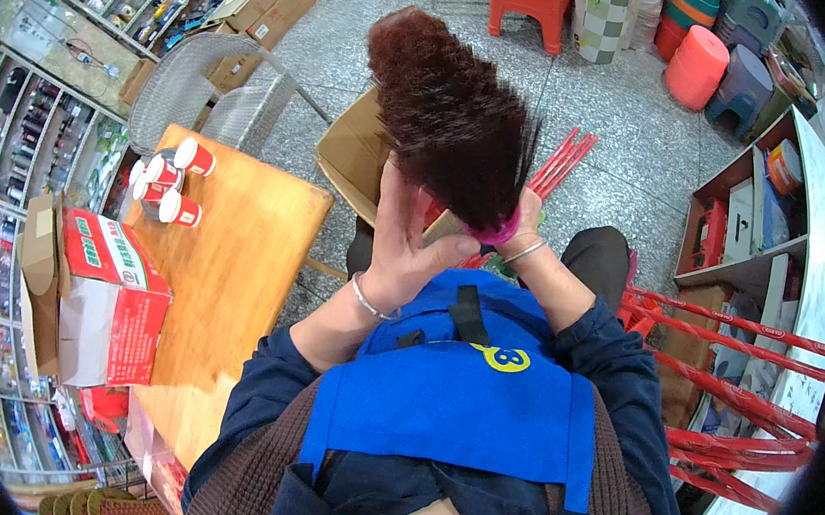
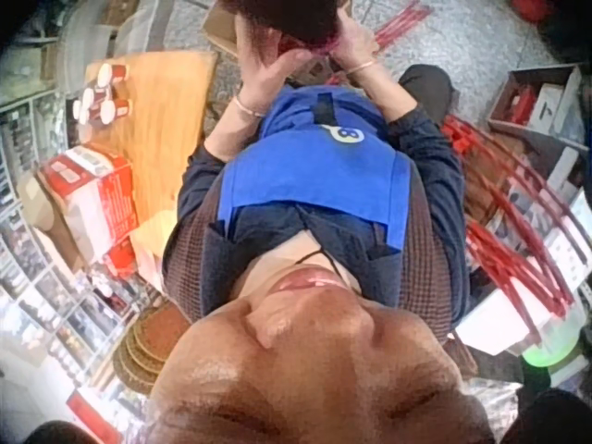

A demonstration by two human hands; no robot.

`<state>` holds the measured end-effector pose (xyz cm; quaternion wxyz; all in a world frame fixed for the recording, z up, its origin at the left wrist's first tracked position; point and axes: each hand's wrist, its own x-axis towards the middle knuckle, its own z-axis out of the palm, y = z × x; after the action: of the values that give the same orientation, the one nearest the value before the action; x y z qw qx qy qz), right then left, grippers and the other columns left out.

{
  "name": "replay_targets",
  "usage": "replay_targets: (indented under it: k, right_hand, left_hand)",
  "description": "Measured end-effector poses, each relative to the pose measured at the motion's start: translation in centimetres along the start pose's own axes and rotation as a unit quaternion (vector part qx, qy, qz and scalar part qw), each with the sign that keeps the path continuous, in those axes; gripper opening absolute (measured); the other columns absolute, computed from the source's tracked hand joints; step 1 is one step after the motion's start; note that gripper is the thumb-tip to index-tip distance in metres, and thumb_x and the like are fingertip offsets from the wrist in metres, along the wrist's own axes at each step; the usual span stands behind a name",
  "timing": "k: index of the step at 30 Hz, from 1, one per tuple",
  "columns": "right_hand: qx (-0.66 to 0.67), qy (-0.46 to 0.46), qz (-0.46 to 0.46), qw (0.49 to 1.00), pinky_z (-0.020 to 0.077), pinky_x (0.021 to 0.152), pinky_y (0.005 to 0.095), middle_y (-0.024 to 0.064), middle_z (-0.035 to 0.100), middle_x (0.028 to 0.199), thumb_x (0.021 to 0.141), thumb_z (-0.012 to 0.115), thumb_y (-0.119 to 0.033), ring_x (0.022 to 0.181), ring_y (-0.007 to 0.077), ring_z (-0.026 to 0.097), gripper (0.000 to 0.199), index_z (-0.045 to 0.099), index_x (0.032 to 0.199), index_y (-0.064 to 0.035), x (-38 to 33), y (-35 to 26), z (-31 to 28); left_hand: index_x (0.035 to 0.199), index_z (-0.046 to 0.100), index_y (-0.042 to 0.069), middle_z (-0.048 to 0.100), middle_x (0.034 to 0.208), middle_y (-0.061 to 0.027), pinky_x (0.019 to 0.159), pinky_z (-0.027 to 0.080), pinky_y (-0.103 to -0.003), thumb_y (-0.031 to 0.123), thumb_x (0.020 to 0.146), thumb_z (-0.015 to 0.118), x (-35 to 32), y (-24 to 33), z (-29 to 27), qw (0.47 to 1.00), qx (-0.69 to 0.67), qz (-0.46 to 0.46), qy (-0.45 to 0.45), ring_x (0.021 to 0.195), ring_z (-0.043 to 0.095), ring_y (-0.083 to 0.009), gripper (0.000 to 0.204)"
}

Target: The person assembles brooms by inserting red handles into red and pink broom heads. They wipe the broom heads with a green cloth, inspect the assembled brooms, and place them on the floor. The person handles broom heads, handles, and a cloth throughout the task.

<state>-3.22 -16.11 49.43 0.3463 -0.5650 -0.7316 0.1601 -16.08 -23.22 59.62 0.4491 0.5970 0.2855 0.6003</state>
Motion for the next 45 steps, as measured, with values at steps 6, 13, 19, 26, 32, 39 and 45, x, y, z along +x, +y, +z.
replay_targets:
  k: [6, 13, 19, 26, 32, 39, 45]
  right_hand:
    - [-0.021, 0.059, -0.004, 0.998, 0.047, 0.051, 0.0428, 0.0146, 0.059, 0.063, 0.071, 0.069, -0.034, 0.061, 0.034, 0.061, 0.035, 0.048, 0.073, -0.0059, 0.3, -1.5, -1.0]
    - [0.033, 0.007, 0.065, 0.997, 0.0472, 0.06, 0.0453, 0.0169, 0.06, 0.067, 0.066, 0.071, -0.031, 0.068, 0.0358, 0.06, 0.033, 0.053, 0.077, -0.0062, 0.5, -0.5, -0.2]
    - [0.09, 0.0, 0.103, 0.991, 0.0474, 0.063, 0.0451, 0.0174, 0.061, 0.068, 0.065, 0.067, -0.023, 0.071, 0.0366, 0.061, 0.026, 0.055, 0.081, -0.0068, 0.7, 1.9, 1.1]
    - [0.014, -0.033, 0.061, 0.998, 0.0489, 0.062, 0.0453, 0.0151, 0.062, 0.07, 0.072, 0.065, -0.032, 0.069, 0.0338, 0.062, 0.028, 0.058, 0.089, -0.0116, 2.0, 1.5, 1.5]
    - [-0.004, -0.038, 0.09, 0.995, 0.0495, 0.061, 0.0434, 0.0144, 0.063, 0.071, 0.074, 0.064, -0.033, 0.069, 0.0327, 0.063, 0.031, 0.058, 0.094, -0.009, 1.1, 1.7, 2.4]
    - [0.043, -0.009, 0.077, 0.996, 0.0488, 0.064, 0.0451, 0.0147, 0.063, 0.074, 0.074, 0.065, -0.036, 0.072, 0.0342, 0.062, 0.038, 0.058, 0.101, -0.0092, 1.5, 3.2, 1.9]
    - [0.074, -0.054, 0.09, 0.992, 0.0481, 0.065, 0.0461, 0.0143, 0.063, 0.074, 0.075, 0.064, -0.041, 0.073, 0.034, 0.062, 0.032, 0.062, 0.094, -0.0145, 2.4, 3.6, 0.7]
  left_hand:
    - [0.132, 0.024, 0.002, 0.044, 0.124, -0.0108, 0.097, 0.04, -0.035, 0.011, 0.066, 0.08, -0.3, 1.8, 0.1, 0.999, -0.036, 0.04, -0.007, 0.114, 0.047, -0.0217, 0.086]
    - [0.114, 0.048, 0.0, 0.057, 0.104, -0.008, 0.081, 0.048, -0.029, 0.001, 0.07, 0.07, -0.6, 2.7, 0.8, 0.998, 0.047, -0.022, -0.024, 0.094, 0.058, -0.0162, 0.05]
    - [0.108, 0.053, 0.0, 0.059, 0.1, -0.0049, 0.079, 0.048, -0.028, -0.001, 0.068, 0.07, -0.9, 0.9, 0.8, 0.993, 0.058, -0.098, -0.007, 0.09, 0.058, -0.0149, 0.044]
    - [0.116, 0.048, -0.001, 0.056, 0.11, -0.0081, 0.088, 0.042, -0.031, -0.001, 0.065, 0.069, 0.1, 2.0, -0.8, 0.982, 0.019, -0.176, 0.058, 0.1, 0.054, -0.0183, 0.056]
    - [0.122, 0.043, -0.002, 0.054, 0.112, -0.0088, 0.093, 0.039, -0.033, 0.003, 0.069, 0.071, 0.9, 0.3, 0.6, 0.965, 0.067, -0.246, 0.065, 0.103, 0.052, -0.0193, 0.06]
    - [0.117, 0.048, -0.005, 0.057, 0.111, -0.014, 0.088, 0.047, -0.035, 0.002, 0.07, 0.068, 1.2, -0.1, 0.3, 0.959, 0.053, -0.276, 0.04, 0.098, 0.059, -0.0234, 0.052]
    - [0.108, 0.055, -0.007, 0.061, 0.105, -0.0147, 0.089, 0.046, -0.035, 0.004, 0.072, 0.065, 1.0, -0.2, 0.2, 0.964, 0.08, -0.254, 0.009, 0.096, 0.06, -0.0233, 0.039]
